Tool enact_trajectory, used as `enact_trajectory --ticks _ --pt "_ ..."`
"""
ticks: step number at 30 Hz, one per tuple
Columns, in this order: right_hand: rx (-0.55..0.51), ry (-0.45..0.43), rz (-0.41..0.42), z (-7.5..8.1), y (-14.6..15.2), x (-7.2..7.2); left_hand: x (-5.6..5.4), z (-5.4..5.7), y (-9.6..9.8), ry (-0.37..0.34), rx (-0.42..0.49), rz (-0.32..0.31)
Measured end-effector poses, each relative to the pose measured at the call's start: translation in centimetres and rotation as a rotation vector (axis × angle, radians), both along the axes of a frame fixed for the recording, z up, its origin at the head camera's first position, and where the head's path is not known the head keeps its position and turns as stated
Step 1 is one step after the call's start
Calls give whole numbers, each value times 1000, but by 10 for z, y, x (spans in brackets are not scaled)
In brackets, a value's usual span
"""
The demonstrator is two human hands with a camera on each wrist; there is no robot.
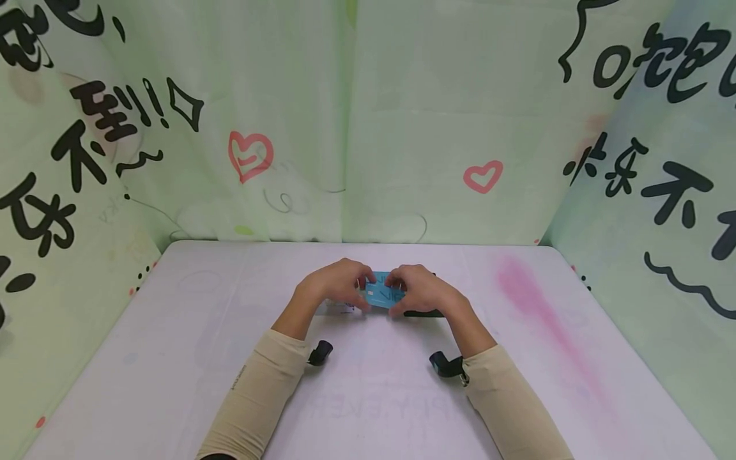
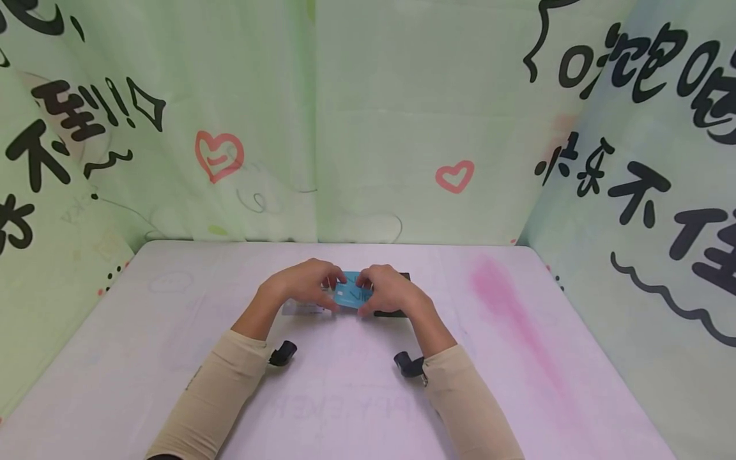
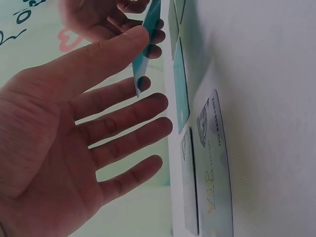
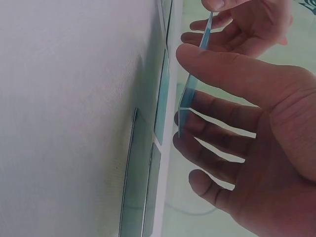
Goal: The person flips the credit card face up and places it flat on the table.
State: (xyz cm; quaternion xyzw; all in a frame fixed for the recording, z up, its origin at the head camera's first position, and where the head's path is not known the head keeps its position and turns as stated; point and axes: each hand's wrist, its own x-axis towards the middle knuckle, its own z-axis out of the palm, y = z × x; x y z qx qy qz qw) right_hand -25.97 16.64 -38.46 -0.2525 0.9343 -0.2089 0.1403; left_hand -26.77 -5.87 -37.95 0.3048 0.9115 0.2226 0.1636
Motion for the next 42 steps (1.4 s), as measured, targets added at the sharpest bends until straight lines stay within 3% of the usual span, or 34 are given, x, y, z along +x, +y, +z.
enact_trajectory --ticks 10,42 --pt "13 28 -2 0 1 0 -4 -3 2 25 -30 -1" --pt "58 -17 11 -4 6 -5 0 -9 9 12 -142 82"
